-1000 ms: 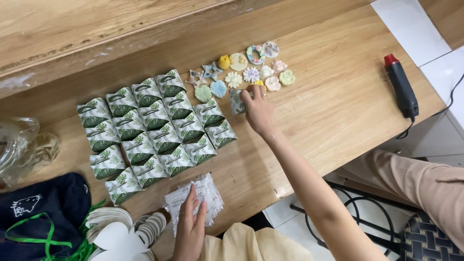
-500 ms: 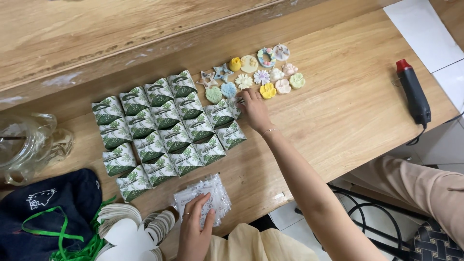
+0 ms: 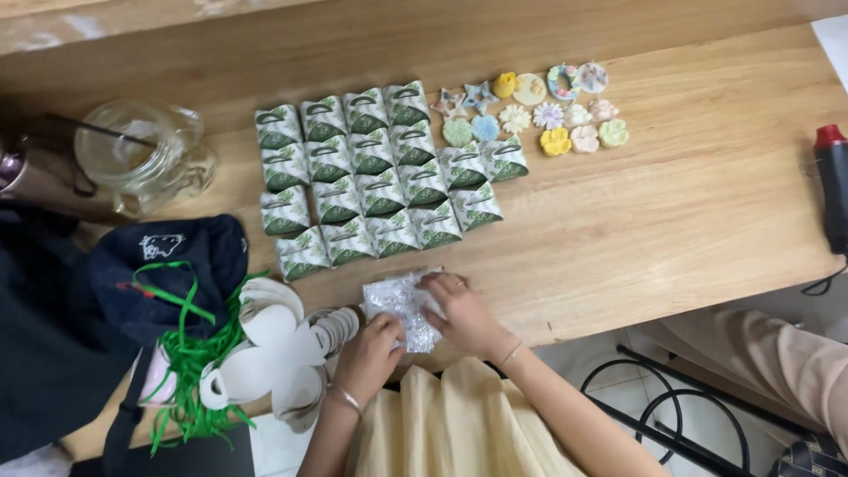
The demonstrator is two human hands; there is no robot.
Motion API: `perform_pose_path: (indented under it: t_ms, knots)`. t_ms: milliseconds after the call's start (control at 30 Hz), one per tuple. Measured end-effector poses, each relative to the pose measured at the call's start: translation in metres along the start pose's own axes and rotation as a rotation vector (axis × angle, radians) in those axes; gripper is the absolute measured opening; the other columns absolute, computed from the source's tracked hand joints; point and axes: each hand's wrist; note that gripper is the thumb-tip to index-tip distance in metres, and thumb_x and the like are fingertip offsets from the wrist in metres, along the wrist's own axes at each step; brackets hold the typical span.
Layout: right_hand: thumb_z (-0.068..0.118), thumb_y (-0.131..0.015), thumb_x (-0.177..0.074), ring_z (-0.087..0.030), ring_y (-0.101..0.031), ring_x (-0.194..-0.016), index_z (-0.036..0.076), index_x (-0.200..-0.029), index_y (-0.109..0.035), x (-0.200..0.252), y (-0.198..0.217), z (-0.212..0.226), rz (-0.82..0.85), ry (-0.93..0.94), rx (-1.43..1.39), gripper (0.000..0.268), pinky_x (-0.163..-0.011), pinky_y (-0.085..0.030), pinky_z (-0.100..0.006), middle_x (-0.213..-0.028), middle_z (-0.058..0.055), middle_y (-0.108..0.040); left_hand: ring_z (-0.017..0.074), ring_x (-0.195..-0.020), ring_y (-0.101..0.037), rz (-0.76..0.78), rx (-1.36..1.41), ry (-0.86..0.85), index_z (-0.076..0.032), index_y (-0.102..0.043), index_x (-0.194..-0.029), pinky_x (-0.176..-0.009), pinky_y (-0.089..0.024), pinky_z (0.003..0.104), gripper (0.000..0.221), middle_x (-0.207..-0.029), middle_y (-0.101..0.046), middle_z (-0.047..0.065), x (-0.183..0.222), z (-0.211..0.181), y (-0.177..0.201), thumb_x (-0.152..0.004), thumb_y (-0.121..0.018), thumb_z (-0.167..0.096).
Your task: The person places small flower-shaped soaps into clear plastic bags and then folds white and green decorative paper boxes around the bagged soaps.
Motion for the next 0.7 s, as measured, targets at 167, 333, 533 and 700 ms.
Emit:
perform_pose_path:
  t_ms: [167, 333, 533, 700]
  knots:
    - [0.05, -0.073, -0.078, -0.032, -0.036, -0.145, 0.003, -0.143, -0.05, 0.019, -0.013, 0.039, 0.104, 0.475, 0.43, 0.082, -0.114, -0.023, -0.067, -0.155, -0.017, -0.041, 0.032, -0.092, -0.069, -0.045, -0.008, -0.054, -0.01, -0.067, -0.094, -0.076, -0.055, 0.044, 0.015, -0.104, -0.069, 0.007, 0.005, -0.009, 0.0, -0.088, -0.073, -0.022]
    - [0.045, -0.071, -0.085, -0.031, -0.033, -0.149, 0.005, -0.145, -0.05, 0.026, -0.05, 0.001, 0.226, 0.446, 0.477, 0.075, -0.114, -0.028, -0.064, -0.162, -0.015, -0.036, 0.0331, -0.092, -0.069, -0.064, -0.026, -0.054, -0.011, -0.067, -0.1, -0.076, -0.055, 0.044, 0.016, -0.102, -0.071, 0.008, 0.022, -0.001, 0.006, -0.09, -0.069, -0.024]
    - [0.043, -0.057, -0.095, -0.027, -0.029, -0.15, 0.012, -0.146, -0.051, 0.009, -0.042, 0.011, 0.467, 0.233, 0.423, 0.06, -0.115, -0.024, -0.069, -0.163, -0.007, -0.033, 0.0305, -0.094, -0.071, -0.072, 0.06, -0.014, -0.01, -0.067, -0.102, -0.077, -0.055, 0.042, 0.017, -0.103, -0.073, 0.007, 0.045, 0.006, 0.006, -0.091, -0.067, -0.023]
    - [0.04, -0.042, -0.099, -0.023, -0.037, -0.147, 0.017, -0.14, -0.057, -0.006, -0.027, 0.018, 0.507, 0.115, 0.335, 0.049, -0.114, -0.023, -0.069, -0.159, 0.0, -0.041, 0.0276, -0.095, -0.072, -0.056, 0.109, 0.004, -0.011, -0.068, -0.105, -0.08, -0.056, 0.04, 0.017, -0.102, -0.075, 0.008, 0.049, 0.005, 0.014, -0.094, -0.066, -0.023]
Point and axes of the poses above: each hand's wrist, its own x-axis away from the middle knuckle, its own y-axis out of the back of the hand, z = x × y
